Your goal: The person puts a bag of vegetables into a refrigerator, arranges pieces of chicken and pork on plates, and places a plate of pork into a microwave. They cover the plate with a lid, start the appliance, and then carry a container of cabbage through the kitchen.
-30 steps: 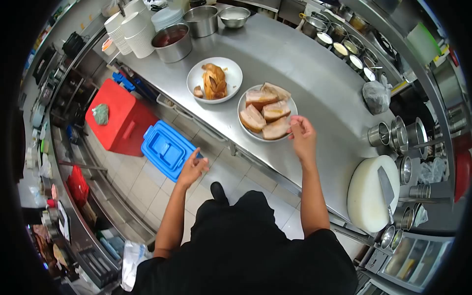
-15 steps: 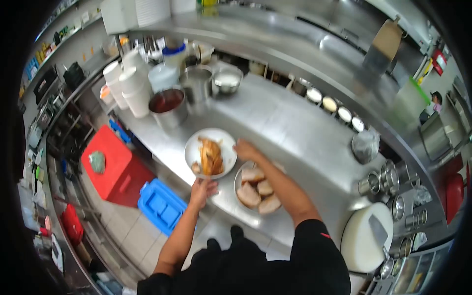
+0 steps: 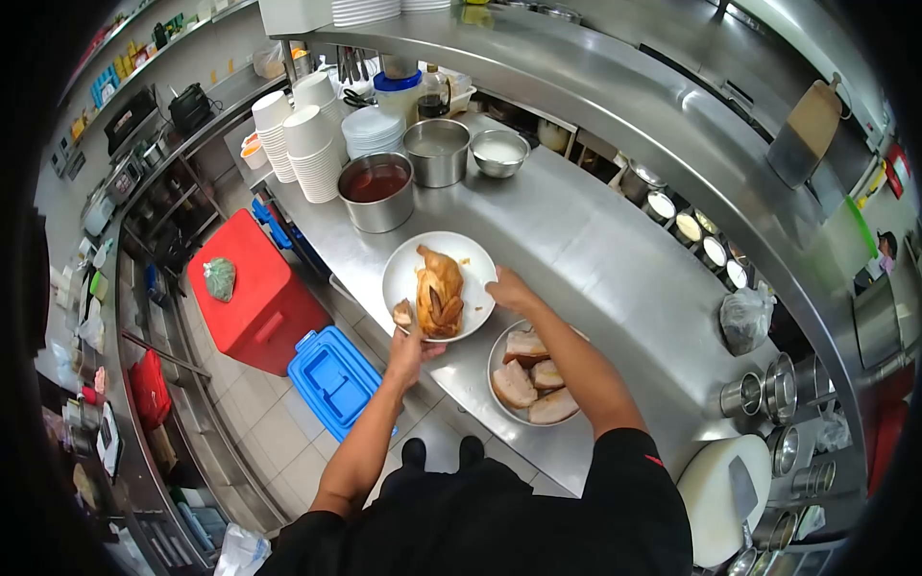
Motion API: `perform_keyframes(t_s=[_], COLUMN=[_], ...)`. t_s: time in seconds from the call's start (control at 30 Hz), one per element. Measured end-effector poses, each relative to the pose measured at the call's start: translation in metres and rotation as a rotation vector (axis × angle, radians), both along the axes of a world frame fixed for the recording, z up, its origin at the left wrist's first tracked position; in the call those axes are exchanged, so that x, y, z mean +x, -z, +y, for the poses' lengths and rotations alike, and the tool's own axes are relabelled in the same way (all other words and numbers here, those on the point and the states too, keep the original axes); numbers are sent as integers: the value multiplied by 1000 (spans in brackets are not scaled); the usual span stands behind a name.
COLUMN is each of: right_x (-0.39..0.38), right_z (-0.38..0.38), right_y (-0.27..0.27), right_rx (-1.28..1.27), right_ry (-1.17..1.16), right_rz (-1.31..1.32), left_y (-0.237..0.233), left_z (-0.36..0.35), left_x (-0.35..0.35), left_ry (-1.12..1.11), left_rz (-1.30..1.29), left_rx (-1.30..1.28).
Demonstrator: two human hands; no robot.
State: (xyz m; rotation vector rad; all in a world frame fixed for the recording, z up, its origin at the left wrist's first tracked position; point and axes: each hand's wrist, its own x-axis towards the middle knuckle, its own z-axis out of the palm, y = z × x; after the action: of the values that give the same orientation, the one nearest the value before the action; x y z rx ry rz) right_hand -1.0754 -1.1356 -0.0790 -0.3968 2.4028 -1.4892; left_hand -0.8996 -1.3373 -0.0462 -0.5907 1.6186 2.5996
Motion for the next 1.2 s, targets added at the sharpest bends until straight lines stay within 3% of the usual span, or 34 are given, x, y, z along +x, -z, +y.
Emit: perform_keyframes(t_s=[0.07, 0.3, 0.47, 0.73, 0.9, 1.17, 1.2], right_x=[50, 101, 124, 144, 145, 88, 61], right_z=[-21, -77, -113, -94, -40, 69, 103], right_y=[-102, -214, -303, -453, -497, -490, -488], right_rx=[36, -206, -353, -316, -192, -223, -187], right_ry=[96, -9, 49, 216, 450, 661, 619], right_rz=[-203, -125, -29, 80, 208, 197, 136], left_y=[-36, -138, -233, -367, -405, -419, -415], left_z=[-21, -88, -137, -136, -82, 17, 29], left_x=[13, 53, 59, 19, -40, -140, -143], left_ry=[24, -2, 54, 212, 399, 741, 689], left_rz=[34, 301, 461, 736, 789, 672, 708], left_rx=[18, -64, -201, -366, -287, -268, -252])
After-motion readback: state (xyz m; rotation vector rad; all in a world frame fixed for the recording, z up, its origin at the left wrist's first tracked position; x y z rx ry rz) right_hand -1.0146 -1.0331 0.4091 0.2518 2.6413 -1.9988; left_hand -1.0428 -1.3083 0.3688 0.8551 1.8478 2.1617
